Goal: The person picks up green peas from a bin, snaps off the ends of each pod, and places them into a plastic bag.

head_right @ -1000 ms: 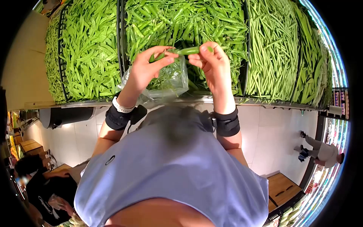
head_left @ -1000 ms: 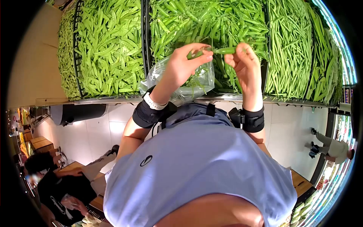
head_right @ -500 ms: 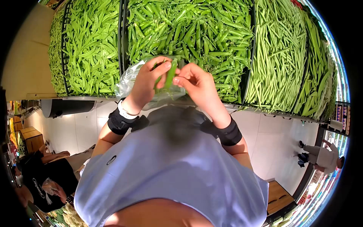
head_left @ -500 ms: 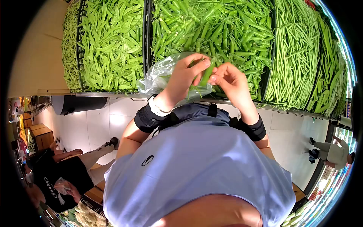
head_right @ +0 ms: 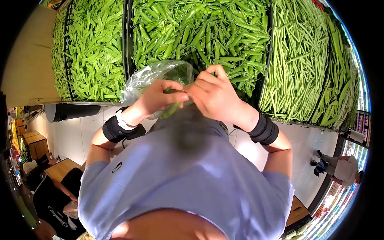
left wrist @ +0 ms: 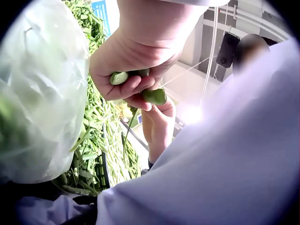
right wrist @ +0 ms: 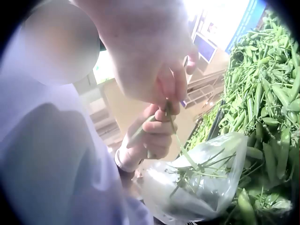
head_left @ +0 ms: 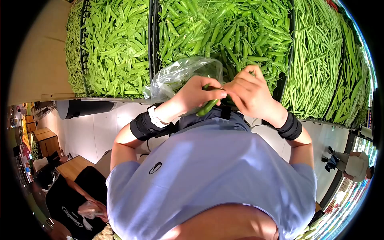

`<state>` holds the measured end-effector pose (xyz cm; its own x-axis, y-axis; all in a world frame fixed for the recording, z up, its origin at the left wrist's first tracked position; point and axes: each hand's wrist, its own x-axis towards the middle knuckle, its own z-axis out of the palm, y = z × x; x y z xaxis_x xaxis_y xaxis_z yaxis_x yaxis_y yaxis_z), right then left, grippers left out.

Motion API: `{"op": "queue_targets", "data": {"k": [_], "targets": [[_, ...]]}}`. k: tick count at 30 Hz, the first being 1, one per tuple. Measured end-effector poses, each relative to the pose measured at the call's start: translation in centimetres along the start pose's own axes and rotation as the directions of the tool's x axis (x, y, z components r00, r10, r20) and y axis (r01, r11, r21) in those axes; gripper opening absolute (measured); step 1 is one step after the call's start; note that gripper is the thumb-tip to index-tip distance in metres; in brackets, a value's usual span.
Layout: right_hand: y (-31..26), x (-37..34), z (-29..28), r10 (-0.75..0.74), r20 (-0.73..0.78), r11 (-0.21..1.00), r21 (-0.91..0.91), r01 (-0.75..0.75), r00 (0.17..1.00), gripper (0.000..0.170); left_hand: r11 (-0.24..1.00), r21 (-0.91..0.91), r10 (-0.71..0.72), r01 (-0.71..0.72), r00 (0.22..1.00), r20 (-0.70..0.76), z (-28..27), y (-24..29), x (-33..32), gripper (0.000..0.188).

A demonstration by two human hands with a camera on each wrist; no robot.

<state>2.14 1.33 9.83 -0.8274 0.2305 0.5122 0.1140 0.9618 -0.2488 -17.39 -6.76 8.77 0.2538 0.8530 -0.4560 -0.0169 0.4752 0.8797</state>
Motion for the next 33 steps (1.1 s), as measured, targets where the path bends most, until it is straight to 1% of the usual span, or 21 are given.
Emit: {"op": "queue_targets", "data": {"k": [3, 6, 7, 10, 11, 14, 15, 16, 17, 18, 19, 21, 22, 23, 26, 27, 29, 30, 31, 32, 33], "targets": [[0.2, -0.5, 0.7, -0.097, 0.041, 0.994, -0.045, 0.098, 0.994, 0.015, 0.998, 0.041, -0.049, 0.048, 0.998, 0.032, -0.2, -0.4, 0.5, 0.019], [0.6, -1.2, 1.2, -0.144, 0.212, 0.99, 0.033, 0.141, 0.967, 0.023, 0.994, 0.066, -0.091, 0.088, 0.995, 0.05, -0.4, -1.7, 1.3, 0.019], [0.7, -1.1, 1.4, -0.192, 0.183, 0.981, 0.069, 0.182, 0.964, 0.023, 0.989, 0.092, -0.12, 0.112, 0.989, 0.086, -0.6, -1.7, 1.3, 0.018], [2.0, -0.7, 1.4, -0.364, 0.204, 0.92, 0.23, 0.316, 0.909, 0.015, 0.973, 0.152, -0.197, 0.174, 0.969, 0.152, -0.8, -0.5, 1.1, 0.017], [2.2, -0.8, 1.7, -0.369, 0.184, 0.91, 0.269, 0.315, 0.911, 0.008, 0.966, 0.205, -0.19, 0.155, 0.968, 0.165, -0.6, 0.4, 0.8, 0.017], [2.5, 0.1, 1.2, -0.397, 0.099, 0.886, 0.3, 0.353, 0.912, 0.007, 0.943, 0.332, -0.056, -0.023, 0.973, 0.226, -1.3, 0.7, 0.9, 0.019], [2.7, 0.4, 1.1, -0.37, 0.124, 0.88, 0.365, 0.304, 0.921, 0.009, 0.938, 0.314, 0.073, -0.148, 0.968, 0.239, -1.4, 0.8, 0.8, 0.019], [2.9, 0.6, 0.9, -0.336, 0.134, 0.879, 0.4, 0.259, 0.932, 0.01, 0.915, 0.374, 0.089, -0.152, 0.979, 0.182, -1.1, 1.9, 0.2, 0.017], [3.0, 0.8, 0.7, -0.304, 0.144, 0.874, 0.435, 0.215, 0.942, 0.01, 0.813, 0.48, 0.288, -0.329, 0.944, 0.16, -1.1, 1.7, 0.1, 0.016], [3.0, 1.1, 0.6, -0.273, 0.154, 0.865, 0.472, 0.172, 0.95, 0.011, 0.667, 0.577, 0.476, -0.472, 0.865, 0.158, -1.2, 1.5, 0.0, 0.015], [3.1, 1.2, 0.9, -0.216, 0.102, 0.836, 0.534, 0.129, 0.971, 0.008, 0.527, 0.69, 0.541, -0.496, 0.822, 0.177, -1.2, 1.7, -0.3, 0.013], [3.0, 1.5, 1.1, -0.151, 0.124, 0.795, 0.605, 0.046, 0.981, 0.007, 0.187, 0.775, 0.691, -0.603, 0.642, 0.332, -1.9, 1.6, 0.0, 0.013], [2.9, 1.5, 1.3, -0.123, 0.137, 0.766, 0.642, 0.006, 0.983, 0.006, 0.009, 0.788, 0.732, -0.615, 0.542, 0.414, -2.3, 1.5, 0.0, 0.014], [2.8, 1.6, 1.5, -0.096, 0.168, 0.724, 0.688, -0.047, 0.981, 0.006, -0.152, 0.769, 0.716, -0.621, 0.467, 0.518, -2.6, 1.5, 0.0, 0.016], [2.4, 1.5, 2.2, -0.065, 0.442, 0.639, 0.707, -0.303, 0.895, 0.006, -0.32, 0.665, 0.559, -0.674, 0.433, 0.707, -3.4, 2.3, -0.5, 0.014], [2.3, 1.7, 2.4, -0.087, 0.478, 0.603, 0.724, -0.335, 0.874, 0.006, -0.349, 0.654, 0.522, -0.67, 0.441, 0.73, -3.6, 2.3, -0.7, 0.017], [2.4, 2.5, 2.8, -0.115, 0.544, 0.541, 0.736, -0.407, 0.831, 0.008, -0.324, 0.641, 0.447, -0.696, 0.484, 0.752, -3.7, 3.4, -1.2, 0.017], [2.6, 2.8, 3.0, -0.154, 0.521, 0.528, 0.762, -0.376, 0.839, 0.009, -0.307, 0.633, 0.407, -0.71, 0.503, 0.762, -3.6, 4.1, -1.6, 0.017], [2.6, 2.9, 3.1, -0.166, 0.508, 0.513, 0.776, -0.366, 0.845, 0.009, -0.212, 0.636, 0.425, -0.742, 0.516, 0.744, -3.4, 4.8, -1.6, 0.015], [2.4, 3.0, 3.3, -0.181, 0.495, 0.494, 0.793, -0.356, 0.85, 0.009, -0.12, 0.655, 0.372, -0.746, 0.578, 0.727, -3.7, 5.2, -1.7, 0.016], [2.1, 3.3, 3.1, -0.176, 0.502, 0.501, 0.786, -0.362, 0.847, 0.008, -0.013, 0.665, 0.362, -0.747, 0.617, 0.699, -3.8, 5.6, -1.8, 0.016]]}}
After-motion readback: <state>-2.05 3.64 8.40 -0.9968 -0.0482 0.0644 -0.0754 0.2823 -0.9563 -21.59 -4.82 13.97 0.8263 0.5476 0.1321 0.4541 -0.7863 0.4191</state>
